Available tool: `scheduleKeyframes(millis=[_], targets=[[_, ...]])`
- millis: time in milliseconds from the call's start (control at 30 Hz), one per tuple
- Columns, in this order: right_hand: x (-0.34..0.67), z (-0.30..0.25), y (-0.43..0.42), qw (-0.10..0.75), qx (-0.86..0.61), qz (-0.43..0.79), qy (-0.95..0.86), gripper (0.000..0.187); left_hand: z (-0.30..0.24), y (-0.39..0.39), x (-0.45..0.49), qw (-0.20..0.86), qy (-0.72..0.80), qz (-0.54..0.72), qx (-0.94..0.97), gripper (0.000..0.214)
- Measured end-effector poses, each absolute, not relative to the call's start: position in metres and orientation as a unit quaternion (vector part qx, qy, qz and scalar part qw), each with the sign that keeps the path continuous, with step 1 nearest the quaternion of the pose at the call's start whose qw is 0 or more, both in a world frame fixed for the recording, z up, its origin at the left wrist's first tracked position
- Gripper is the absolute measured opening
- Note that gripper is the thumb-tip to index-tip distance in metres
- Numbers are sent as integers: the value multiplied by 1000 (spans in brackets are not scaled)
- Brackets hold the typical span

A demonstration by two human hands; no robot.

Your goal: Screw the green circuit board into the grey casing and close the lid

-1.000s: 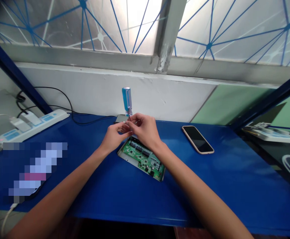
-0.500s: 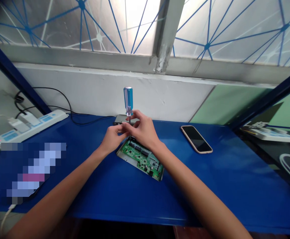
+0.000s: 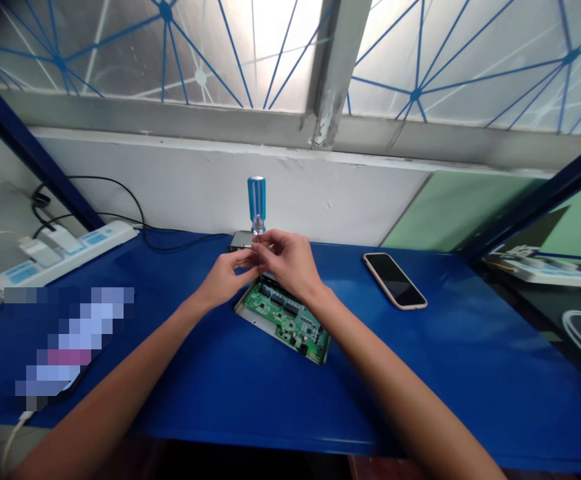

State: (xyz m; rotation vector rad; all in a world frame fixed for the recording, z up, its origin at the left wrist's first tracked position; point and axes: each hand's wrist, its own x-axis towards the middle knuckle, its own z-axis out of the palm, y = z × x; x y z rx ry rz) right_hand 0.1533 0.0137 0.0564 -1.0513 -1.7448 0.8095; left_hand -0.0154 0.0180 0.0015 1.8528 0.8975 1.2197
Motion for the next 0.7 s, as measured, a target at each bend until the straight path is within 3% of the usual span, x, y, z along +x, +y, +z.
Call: scheduleKeyframes(millis=[167,567,700], targets=[[152,59,12,446,-406,357,-713,19,0,21,-18,410,336,479,700,23],[151,52,16,478,-432,327,-691,26,-6,20,-8,321,395,518,688,32],[154,53,17,458,-430,328,-706,19,-4,19,-10,314,413,511,685,30]])
